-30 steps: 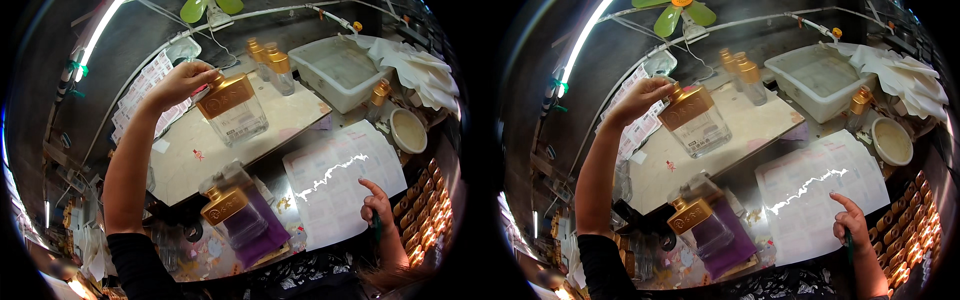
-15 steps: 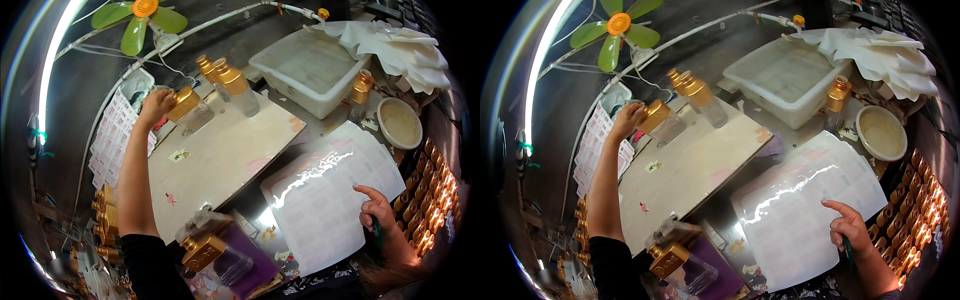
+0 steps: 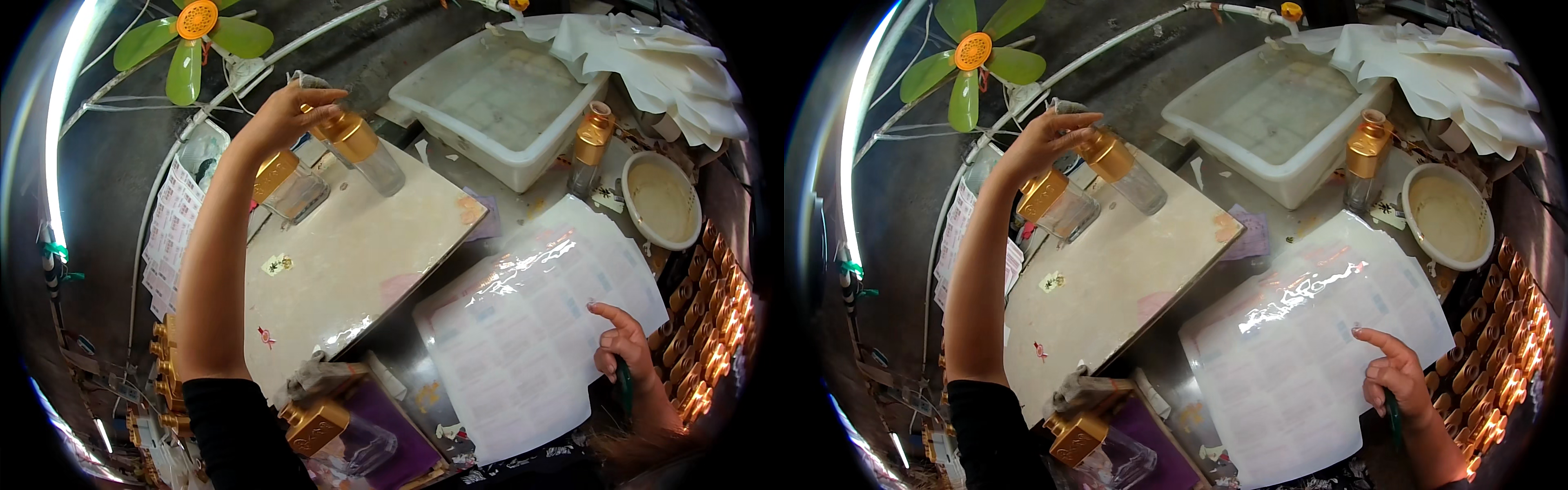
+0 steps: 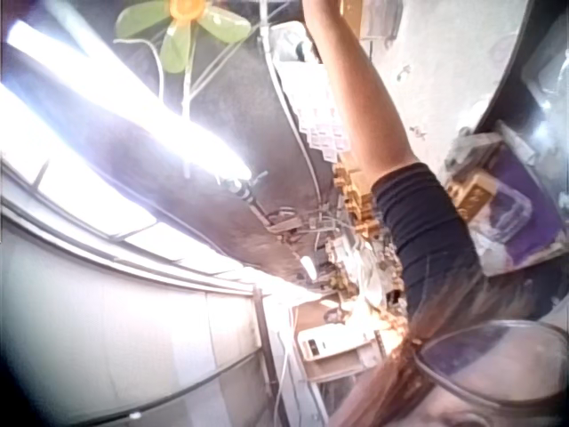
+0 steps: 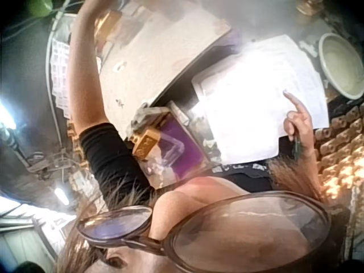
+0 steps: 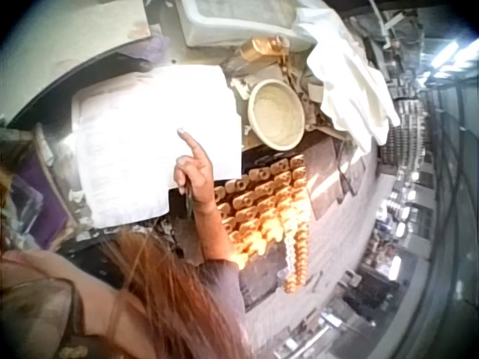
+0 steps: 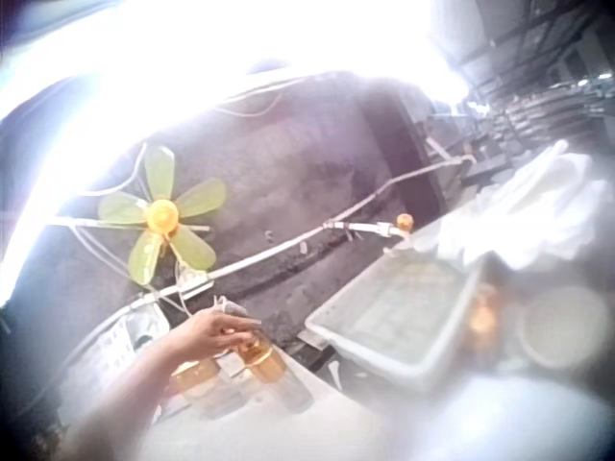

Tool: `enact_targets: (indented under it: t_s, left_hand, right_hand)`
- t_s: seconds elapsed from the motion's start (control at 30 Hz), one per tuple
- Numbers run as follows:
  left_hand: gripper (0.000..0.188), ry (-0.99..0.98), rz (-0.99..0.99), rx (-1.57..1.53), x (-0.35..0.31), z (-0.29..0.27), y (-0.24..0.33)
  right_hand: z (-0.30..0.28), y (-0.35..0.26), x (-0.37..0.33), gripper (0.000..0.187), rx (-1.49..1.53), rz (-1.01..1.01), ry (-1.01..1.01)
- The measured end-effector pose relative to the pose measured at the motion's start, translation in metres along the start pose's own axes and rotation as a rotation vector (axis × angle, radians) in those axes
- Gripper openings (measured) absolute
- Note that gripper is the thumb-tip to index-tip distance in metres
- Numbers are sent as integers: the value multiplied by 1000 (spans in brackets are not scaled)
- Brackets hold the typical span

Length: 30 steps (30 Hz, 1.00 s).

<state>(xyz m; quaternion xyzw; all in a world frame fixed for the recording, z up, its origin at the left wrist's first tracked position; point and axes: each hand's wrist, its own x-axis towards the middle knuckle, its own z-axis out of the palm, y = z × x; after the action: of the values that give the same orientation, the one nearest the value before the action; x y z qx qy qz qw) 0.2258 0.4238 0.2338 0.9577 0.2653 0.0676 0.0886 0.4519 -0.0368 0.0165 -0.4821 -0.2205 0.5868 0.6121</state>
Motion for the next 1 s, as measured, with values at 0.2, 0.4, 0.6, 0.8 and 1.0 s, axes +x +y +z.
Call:
enact_targets:
  t_s: [0.2, 0.4, 0.6, 0.8, 1.0]
  left_hand:
    - [38, -110, -62, 12, 12, -2, 4]
    - [39, -34, -32, 25, 16, 5, 6]
    - [37, 357, -246, 129, 22, -23, -48]
    - [30, 260, -291, 341, 41, -6, -80]
    - [25, 252, -282, 364, 48, 4, -112]
  right_hand:
    - [-15, 3, -4, 54, 21, 6, 38]
    - [-17, 2, -1, 54, 35, -1, 42]
    - [-16, 0, 1, 55, 30, 11, 42]
    - [-14, 3, 6, 55, 39, 7, 60]
    - [-11, 3, 12, 55, 10, 6, 50]
